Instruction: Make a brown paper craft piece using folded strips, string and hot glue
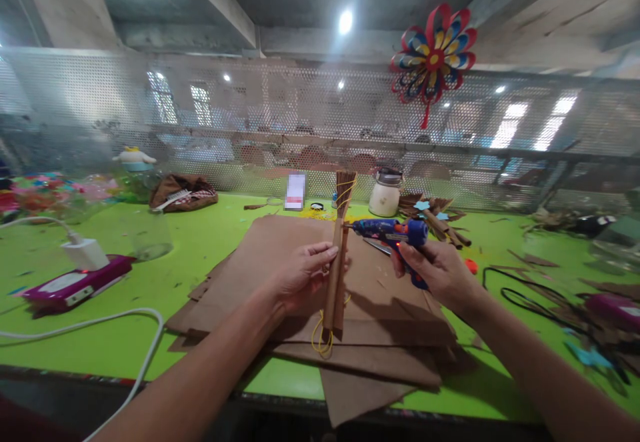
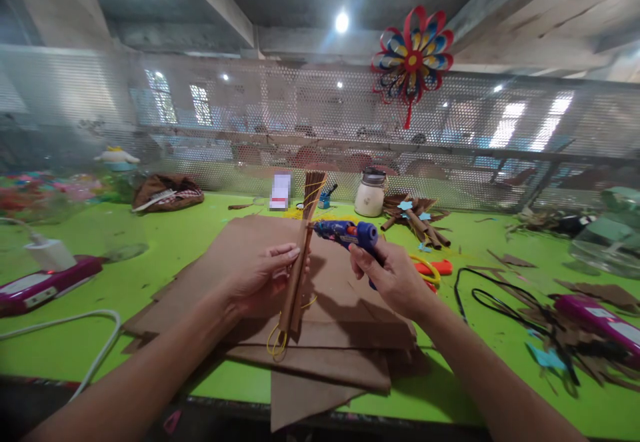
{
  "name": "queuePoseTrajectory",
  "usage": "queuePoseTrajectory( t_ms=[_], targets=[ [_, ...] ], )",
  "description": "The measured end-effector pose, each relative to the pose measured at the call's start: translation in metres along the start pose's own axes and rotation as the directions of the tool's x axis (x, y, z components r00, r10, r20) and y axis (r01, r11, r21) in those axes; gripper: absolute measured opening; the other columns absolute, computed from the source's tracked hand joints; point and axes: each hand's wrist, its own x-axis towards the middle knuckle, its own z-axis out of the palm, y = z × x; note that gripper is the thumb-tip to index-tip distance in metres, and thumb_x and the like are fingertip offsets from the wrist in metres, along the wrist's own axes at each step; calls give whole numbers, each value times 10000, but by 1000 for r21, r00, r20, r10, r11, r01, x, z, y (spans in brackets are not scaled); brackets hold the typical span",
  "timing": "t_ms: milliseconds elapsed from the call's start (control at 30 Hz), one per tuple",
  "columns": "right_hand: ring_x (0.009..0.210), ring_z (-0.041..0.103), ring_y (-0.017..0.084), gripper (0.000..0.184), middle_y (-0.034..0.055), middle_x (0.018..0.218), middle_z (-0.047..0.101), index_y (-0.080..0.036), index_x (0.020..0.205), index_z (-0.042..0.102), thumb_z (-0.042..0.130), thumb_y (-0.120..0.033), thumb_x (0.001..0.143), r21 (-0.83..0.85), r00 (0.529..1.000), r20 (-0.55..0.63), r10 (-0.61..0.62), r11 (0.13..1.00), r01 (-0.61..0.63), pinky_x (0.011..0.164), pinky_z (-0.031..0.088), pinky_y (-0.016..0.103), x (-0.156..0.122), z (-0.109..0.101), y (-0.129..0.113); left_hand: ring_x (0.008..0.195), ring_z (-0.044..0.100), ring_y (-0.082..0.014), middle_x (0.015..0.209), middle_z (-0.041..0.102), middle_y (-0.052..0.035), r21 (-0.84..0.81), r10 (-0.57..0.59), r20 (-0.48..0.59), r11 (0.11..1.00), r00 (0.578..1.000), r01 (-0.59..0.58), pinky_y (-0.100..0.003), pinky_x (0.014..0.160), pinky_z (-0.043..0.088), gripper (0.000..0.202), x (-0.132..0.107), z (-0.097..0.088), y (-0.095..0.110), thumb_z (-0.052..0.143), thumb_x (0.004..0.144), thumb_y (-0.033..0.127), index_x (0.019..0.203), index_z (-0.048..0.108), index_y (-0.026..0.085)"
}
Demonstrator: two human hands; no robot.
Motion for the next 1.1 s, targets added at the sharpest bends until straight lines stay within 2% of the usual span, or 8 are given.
queuePoseTrajectory(
  t_ms=[200, 500, 667, 1100],
  targets=[
    [527, 448, 109, 437, 20, 593, 525, -163, 642, 543, 375, -487, 881, -32, 1000, -14, -16, 999, 16, 501, 364, 243, 0, 1, -1, 715, 572, -103, 829, 638, -62, 56, 1, -11, 998, 1000, -1, -229, 695, 406, 184, 2, -2, -3, 642, 761, 281, 865, 658, 130],
    [544, 462, 111, 408, 20, 602, 522, -163, 646, 527, 387, -463, 885, -34, 999, -24, -28, 999, 28, 492, 352, 240, -1, 3, -3, 819, 588, -157, 922, 637, -98, 71, 11, -32, 997, 999, -8, -270, 733, 420, 229, 3, -1, -3, 657, 744, 303, 896, 647, 131],
    [513, 433, 106, 414, 18, 595, 498, -161, 623, 518, 389, -455, 884, -66, 997, -48, -56, 996, 52, 471, 336, 243, -3, 6, -7, 741, 578, -125, 869, 645, -78, 99, 23, -60, 995, 998, -17, -248, 693, 403, 252, 3, -1, -3, 659, 741, 320, 903, 639, 127],
    [502, 397, 101, 375, 1, 574, 458, -161, 660, 505, 400, -444, 882, -70, 993, -110, -42, 997, 34, 470, 315, 247, -5, 10, -11, 666, 575, -97, 750, 618, -26, -5, 38, -85, 999, 996, -38, -229, 662, 438, 228, 3, 3, -3, 693, 708, 231, 902, 630, 129]
  ],
)
